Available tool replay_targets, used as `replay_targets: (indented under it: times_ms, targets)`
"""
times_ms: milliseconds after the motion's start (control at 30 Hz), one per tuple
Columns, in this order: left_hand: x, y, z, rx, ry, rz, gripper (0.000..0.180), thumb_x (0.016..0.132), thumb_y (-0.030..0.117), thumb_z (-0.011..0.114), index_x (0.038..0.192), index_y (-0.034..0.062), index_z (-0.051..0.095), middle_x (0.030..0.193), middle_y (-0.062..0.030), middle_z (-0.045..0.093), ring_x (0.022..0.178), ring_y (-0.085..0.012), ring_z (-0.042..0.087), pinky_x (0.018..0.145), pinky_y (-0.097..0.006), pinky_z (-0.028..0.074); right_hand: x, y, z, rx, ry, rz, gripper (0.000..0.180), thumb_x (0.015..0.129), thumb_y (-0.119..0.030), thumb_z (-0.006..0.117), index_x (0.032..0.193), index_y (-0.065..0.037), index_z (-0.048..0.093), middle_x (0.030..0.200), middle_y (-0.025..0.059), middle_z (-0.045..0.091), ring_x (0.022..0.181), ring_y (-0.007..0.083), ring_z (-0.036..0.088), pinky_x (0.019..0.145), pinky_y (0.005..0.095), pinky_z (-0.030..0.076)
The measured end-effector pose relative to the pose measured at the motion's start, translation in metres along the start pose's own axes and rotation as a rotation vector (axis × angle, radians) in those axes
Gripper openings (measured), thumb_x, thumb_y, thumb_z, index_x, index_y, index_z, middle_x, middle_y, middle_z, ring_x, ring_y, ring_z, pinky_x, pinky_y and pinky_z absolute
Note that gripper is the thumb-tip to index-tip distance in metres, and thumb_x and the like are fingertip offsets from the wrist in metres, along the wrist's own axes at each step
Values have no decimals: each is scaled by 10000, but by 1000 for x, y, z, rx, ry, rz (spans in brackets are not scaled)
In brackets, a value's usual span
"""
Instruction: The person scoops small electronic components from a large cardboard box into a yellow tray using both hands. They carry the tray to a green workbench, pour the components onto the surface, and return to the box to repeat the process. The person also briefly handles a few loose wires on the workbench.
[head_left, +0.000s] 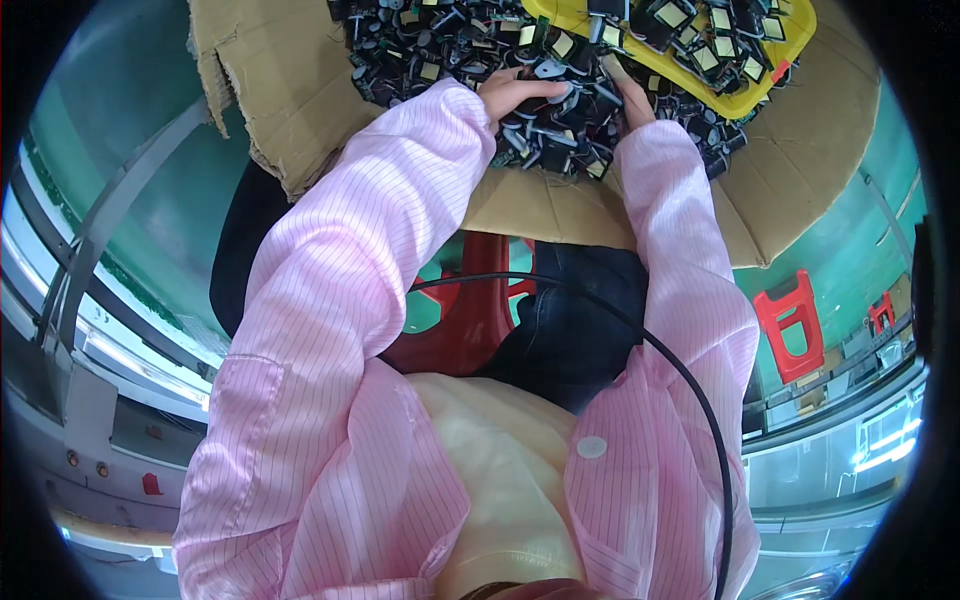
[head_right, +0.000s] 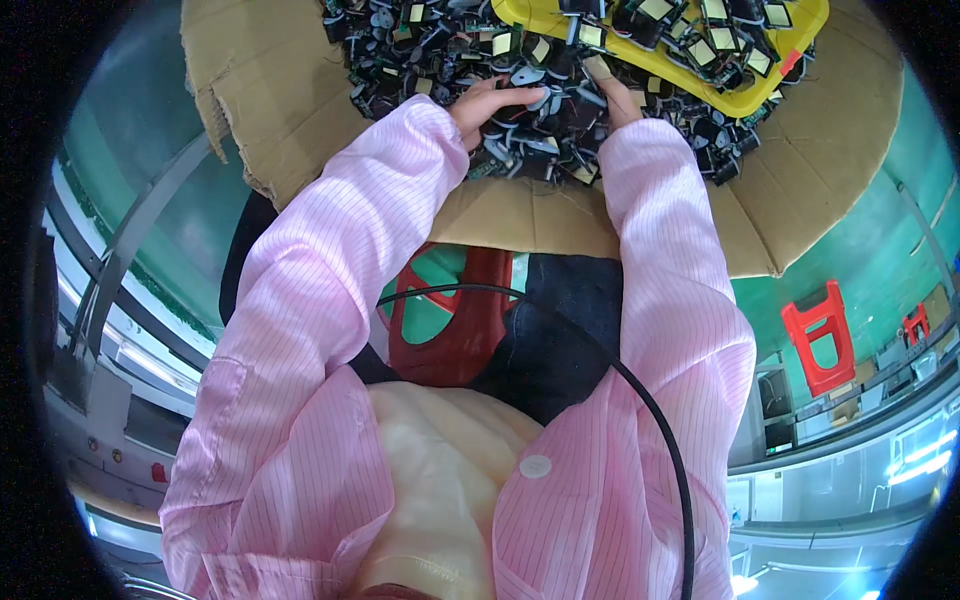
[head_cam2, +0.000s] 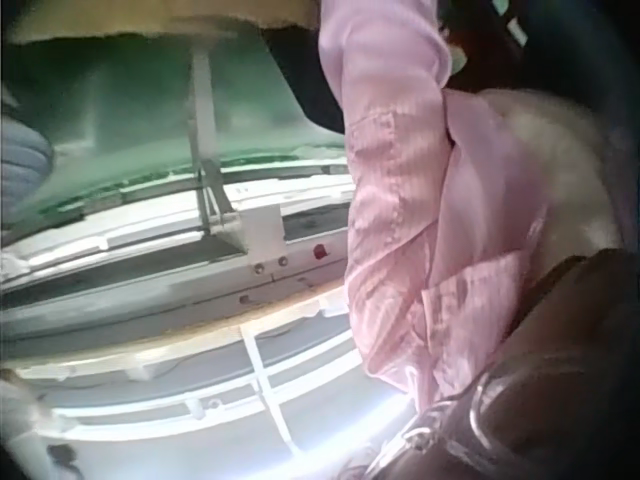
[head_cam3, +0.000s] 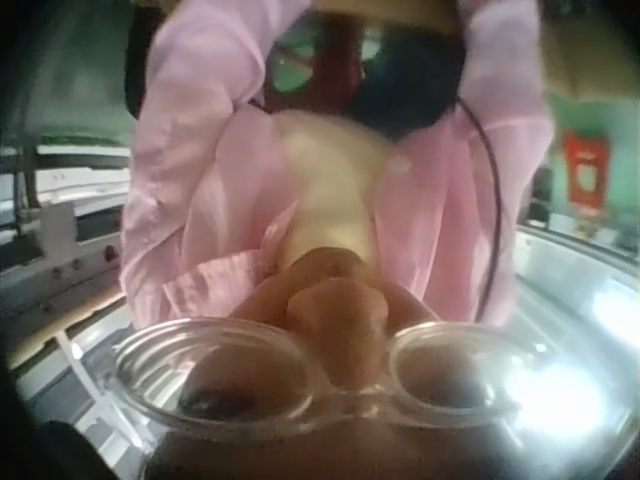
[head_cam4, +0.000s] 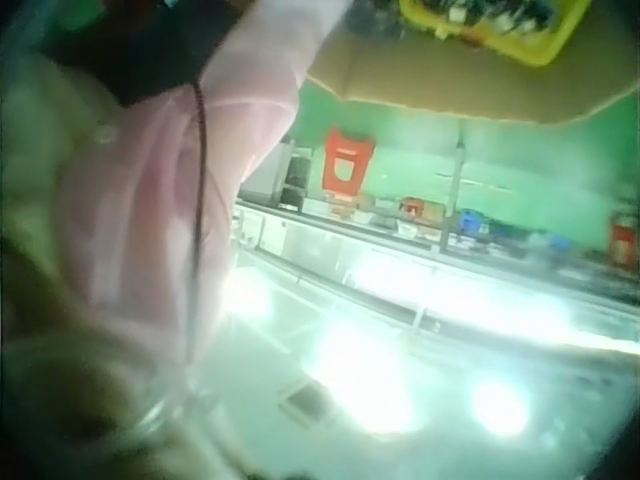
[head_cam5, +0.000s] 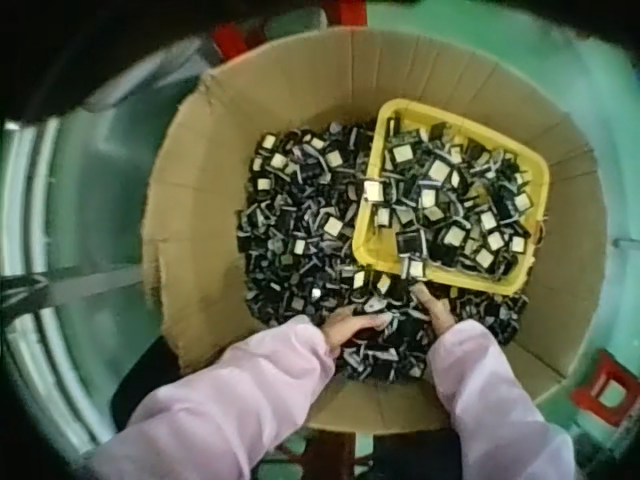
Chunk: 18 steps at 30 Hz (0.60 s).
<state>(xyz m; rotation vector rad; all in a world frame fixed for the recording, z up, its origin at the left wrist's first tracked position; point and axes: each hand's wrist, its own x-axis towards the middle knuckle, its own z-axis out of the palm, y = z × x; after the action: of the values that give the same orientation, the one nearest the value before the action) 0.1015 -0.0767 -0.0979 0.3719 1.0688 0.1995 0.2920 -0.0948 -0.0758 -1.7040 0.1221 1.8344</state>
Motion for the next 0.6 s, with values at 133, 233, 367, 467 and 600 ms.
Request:
replay_targets:
  times_ms: [133,233,367,467,600]
  targets:
    - [-23,18,16,-231,-19,36,316,723,252,699,959,65,602,879,-35,631,756,-110,601,641,-238,464,-10,5,0,78,73,-138,279,808,-279,590,982,-62,607,867,51,639,717,156,612,602,280,490]
    - [-46,53,39,-187,41,-15,318,751,312,658,966,82,609,828,-26,639,679,-117,611,541,-252,461,-34,-12,-2,171,94,-105,301,762,-306,641,941,-64,625,825,60,637,684,150,607,590,256,472]
    - [-44,100,60,-274,40,22,270,781,339,623,968,145,603,875,10,634,740,-119,606,603,-317,478,-87,-64,23,207,27,-221,301,803,-312,597,1008,-92,590,851,35,636,744,161,604,640,291,478]
    - [-36,147,72,-521,-115,122,297,813,314,601,1023,106,565,933,-44,601,881,-213,580,718,-439,502,-77,-106,8,332,-41,-402,169,854,-241,532,927,-95,580,837,29,618,764,157,586,738,337,471]
    - [-52,193,71,-487,-227,332,575,800,353,629,1273,150,373,1211,-89,425,1101,-253,438,932,-495,360,-95,-141,14,172,64,-561,560,838,-351,517,1297,-71,362,1327,94,311,1091,345,411,897,458,362]
